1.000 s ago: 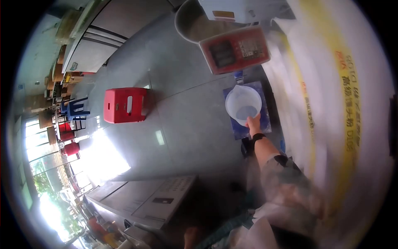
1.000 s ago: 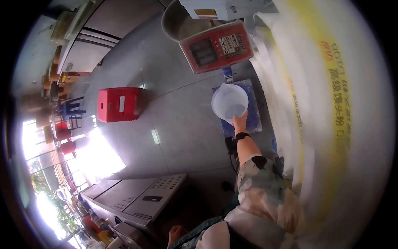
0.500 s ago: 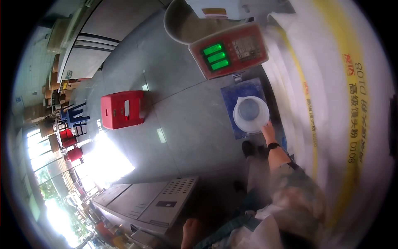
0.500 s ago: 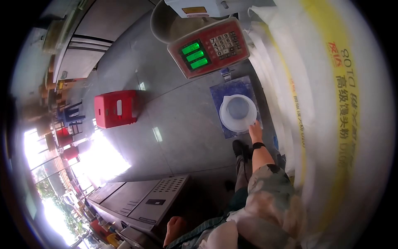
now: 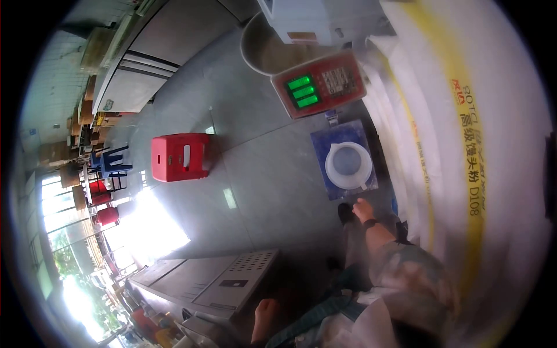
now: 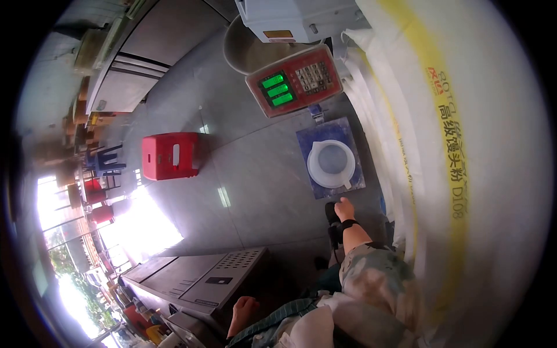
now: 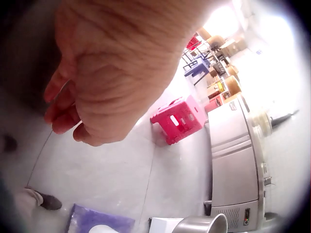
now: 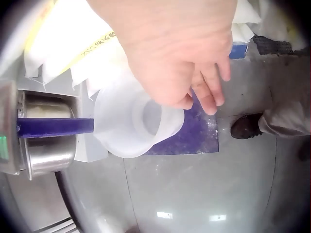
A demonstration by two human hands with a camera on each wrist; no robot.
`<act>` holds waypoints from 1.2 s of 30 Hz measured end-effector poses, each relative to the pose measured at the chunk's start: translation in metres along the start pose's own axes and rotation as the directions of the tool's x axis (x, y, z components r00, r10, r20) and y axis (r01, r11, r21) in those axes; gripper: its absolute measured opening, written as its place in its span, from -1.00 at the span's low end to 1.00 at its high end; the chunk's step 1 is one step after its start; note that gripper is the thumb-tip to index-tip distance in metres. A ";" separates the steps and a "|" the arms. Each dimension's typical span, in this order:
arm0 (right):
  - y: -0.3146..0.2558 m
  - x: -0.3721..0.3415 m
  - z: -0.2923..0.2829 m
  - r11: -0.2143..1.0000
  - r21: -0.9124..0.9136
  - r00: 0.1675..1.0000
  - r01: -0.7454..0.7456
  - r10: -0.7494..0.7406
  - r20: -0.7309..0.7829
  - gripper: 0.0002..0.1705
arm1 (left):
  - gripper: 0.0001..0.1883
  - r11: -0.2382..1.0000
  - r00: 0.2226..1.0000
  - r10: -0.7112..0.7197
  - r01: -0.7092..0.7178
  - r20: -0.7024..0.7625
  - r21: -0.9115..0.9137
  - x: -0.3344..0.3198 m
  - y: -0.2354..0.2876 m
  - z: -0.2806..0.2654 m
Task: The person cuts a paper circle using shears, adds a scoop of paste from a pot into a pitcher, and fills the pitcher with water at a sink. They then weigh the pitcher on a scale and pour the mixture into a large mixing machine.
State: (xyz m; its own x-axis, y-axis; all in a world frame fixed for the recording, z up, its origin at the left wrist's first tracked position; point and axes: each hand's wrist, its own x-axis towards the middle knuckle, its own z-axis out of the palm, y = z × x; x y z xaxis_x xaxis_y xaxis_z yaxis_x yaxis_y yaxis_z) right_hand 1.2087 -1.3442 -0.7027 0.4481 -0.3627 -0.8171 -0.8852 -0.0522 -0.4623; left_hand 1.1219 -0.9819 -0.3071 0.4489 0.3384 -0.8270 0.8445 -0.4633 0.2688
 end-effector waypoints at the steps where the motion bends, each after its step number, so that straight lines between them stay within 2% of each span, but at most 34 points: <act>1: 0.000 -0.001 0.000 0.999 -0.033 0.999 -0.015 0.016 0.029 -0.50 | -0.78 1.000 1.000 -0.015 0.015 -0.003 -0.016 -0.001 -0.001 0.001; 8: 0.000 0.001 -0.004 0.990 -0.119 0.997 0.072 -0.069 0.031 -0.54 | -0.75 0.997 0.998 -0.067 0.067 -0.018 -0.027 -0.005 -0.010 0.004; 10: 0.001 0.003 -0.007 0.948 -0.282 0.987 0.146 -0.159 -0.022 -0.59 | -0.74 0.999 0.998 -0.051 0.050 -0.040 -0.016 -0.005 -0.014 0.004; 14: 0.002 0.002 -0.012 0.951 -0.252 0.981 0.177 -0.191 -0.033 -0.58 | -0.74 0.999 0.999 -0.035 0.034 -0.038 -0.035 -0.008 -0.016 0.006; 16: -0.011 -0.013 -0.024 0.986 -0.149 0.997 0.071 -0.071 0.004 -0.58 | -0.80 1.000 1.000 -0.006 0.006 -0.010 -0.008 -0.010 -0.015 0.005; 17: -0.013 -0.017 -0.024 0.986 -0.152 0.998 0.069 -0.069 0.003 -0.58 | -0.80 1.000 1.000 -0.008 0.008 -0.007 -0.009 -0.010 -0.017 0.005; 20: -0.007 -0.022 -0.023 0.990 -0.105 0.995 0.095 -0.096 -0.011 -0.57 | -0.81 0.998 1.000 0.020 -0.020 -0.005 -0.054 -0.009 -0.027 0.006; 22: -0.015 -0.032 -0.031 0.962 -0.242 0.992 0.124 -0.113 0.060 -0.59 | -0.81 0.977 0.999 -0.040 0.041 0.004 -0.210 -0.013 -0.026 0.007; 23: -0.013 -0.035 -0.030 0.944 -0.256 0.978 0.209 -0.206 0.035 -0.64 | -0.81 0.964 0.996 -0.083 0.071 -0.037 -0.255 -0.019 -0.021 0.011; 26: -0.030 -0.050 -0.036 0.950 -0.252 0.983 0.186 -0.179 0.049 -0.67 | -0.82 0.937 0.994 -0.107 0.098 -0.008 -0.335 -0.033 -0.018 0.009; 28: -0.039 -0.053 -0.036 0.932 -0.258 0.967 0.256 -0.246 0.071 -0.68 | -0.83 0.942 0.992 -0.127 0.120 -0.003 -0.313 -0.028 -0.045 0.003; 29: -0.048 -0.059 -0.042 0.868 -0.353 0.937 0.350 -0.323 0.133 -0.67 | -0.82 0.917 0.990 -0.139 0.133 0.011 -0.376 -0.024 -0.065 0.000; 30: -0.034 -0.048 -0.031 0.911 -0.224 0.938 0.346 -0.338 0.073 -0.64 | -0.82 0.887 0.987 -0.161 0.158 0.030 -0.435 -0.033 -0.085 -0.003; 31: -0.035 -0.047 -0.028 0.920 -0.189 0.939 0.343 -0.343 0.032 -0.60 | -0.82 0.882 0.981 -0.190 0.190 0.044 -0.432 -0.045 -0.096 -0.004; 32: -0.041 -0.048 -0.029 0.914 -0.219 0.939 0.342 -0.339 0.051 -0.58 | -0.79 0.900 0.980 -0.201 0.188 0.009 -0.393 -0.052 -0.103 -0.003; 33: -0.063 -0.065 -0.042 0.882 -0.309 0.935 0.355 -0.330 0.131 -0.57 | -0.76 0.916 0.977 -0.212 0.189 -0.026 -0.354 -0.058 -0.110 -0.002; 34: -0.065 -0.066 -0.038 0.928 -0.236 0.957 0.289 -0.282 0.065 -0.57 | -0.75 0.922 0.975 -0.218 0.193 -0.037 -0.336 -0.063 -0.121 -0.001; 36: -0.072 -0.072 -0.044 0.805 -0.444 0.915 0.394 -0.389 0.107 -0.63 | -0.75 0.925 0.973 -0.230 0.212 -0.020 -0.316 -0.075 -0.148 0.004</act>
State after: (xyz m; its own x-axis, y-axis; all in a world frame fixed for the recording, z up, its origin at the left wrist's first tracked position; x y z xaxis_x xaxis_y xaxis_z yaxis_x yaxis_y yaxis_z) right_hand 1.2349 -1.3551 -0.5959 0.7676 -0.2118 -0.6049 -0.5913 -0.5979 -0.5411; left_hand 0.9616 -0.9420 -0.2870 0.2483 0.4519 -0.8568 0.9685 -0.0975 0.2292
